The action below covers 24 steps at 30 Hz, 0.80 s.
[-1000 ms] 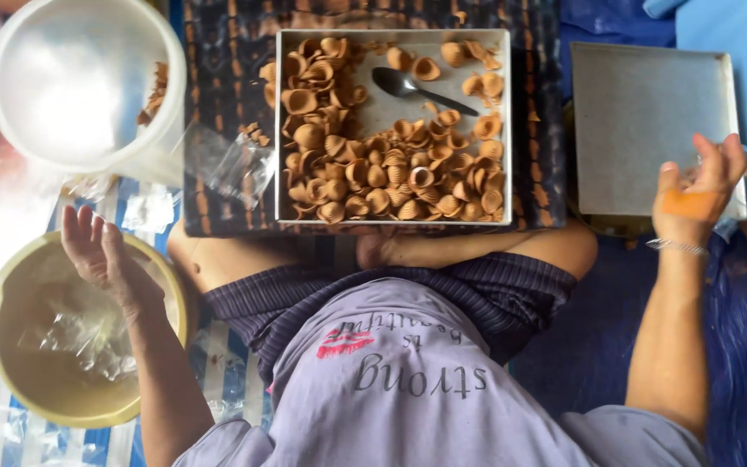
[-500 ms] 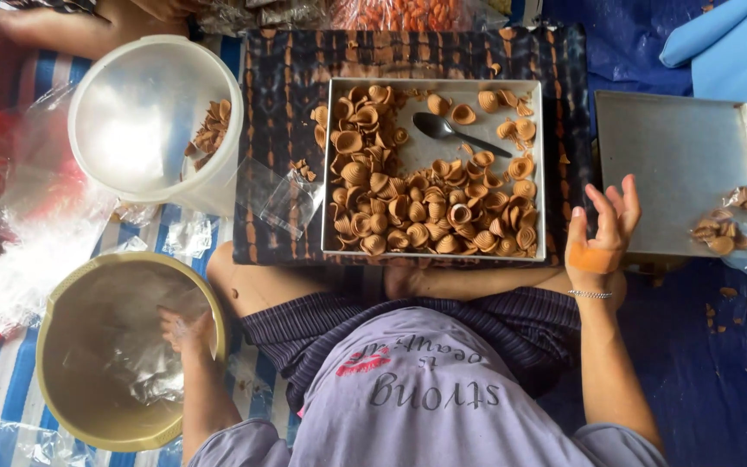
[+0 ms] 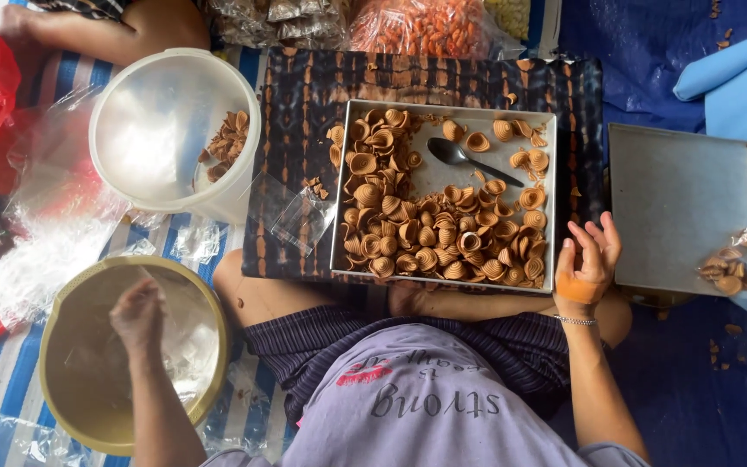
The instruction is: A person is manually filling small plastic bags with shell-shaped snacks from a metal tray while sitting on the floor.
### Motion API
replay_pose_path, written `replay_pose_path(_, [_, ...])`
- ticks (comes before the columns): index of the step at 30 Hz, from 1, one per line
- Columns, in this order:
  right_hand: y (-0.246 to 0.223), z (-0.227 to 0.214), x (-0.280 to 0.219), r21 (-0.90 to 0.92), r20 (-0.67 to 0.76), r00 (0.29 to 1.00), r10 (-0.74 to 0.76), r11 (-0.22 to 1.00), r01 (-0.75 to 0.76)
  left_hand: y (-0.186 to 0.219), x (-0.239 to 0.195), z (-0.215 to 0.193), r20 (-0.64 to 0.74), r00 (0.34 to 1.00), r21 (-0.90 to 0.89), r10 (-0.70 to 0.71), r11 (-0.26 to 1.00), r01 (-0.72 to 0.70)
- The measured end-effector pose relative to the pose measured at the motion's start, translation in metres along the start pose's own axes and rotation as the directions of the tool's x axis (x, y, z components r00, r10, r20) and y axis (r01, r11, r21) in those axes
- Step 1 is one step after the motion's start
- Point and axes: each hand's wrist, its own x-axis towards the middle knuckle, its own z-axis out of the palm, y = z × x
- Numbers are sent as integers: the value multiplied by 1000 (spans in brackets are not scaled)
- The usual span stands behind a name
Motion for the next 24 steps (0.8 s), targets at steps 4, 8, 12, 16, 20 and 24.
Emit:
replay_pose_path(4, [3,0,-2,21,0,1000,0,1000,0,68,33,-17,-51,998,-74,35,997,-38])
replay_pose_path(8, [12,-9,0,80,-18,998,64,995,-63,143,43,-13,-87,986,-400,-145,911,99])
replay_pose_path(12, [49,-16,9,316,-121,950,288,918,-238,197,48,3,122,986,-669,-117,724,169])
replay_pose_path(16, [-17,-23,64,464,-149,967,206,878,-116,268,32,51,229,970,-757,-77,613,228])
replay_pose_path(20, [-129,-4,98,613,-3,990,143,782,-112,326,6,95,445,882,-847,155,394,357])
replay_pose_path(24, [-205,39,106,802,407,910,-85,509,-311,376,-23,120,545,800,-826,250,326,460])
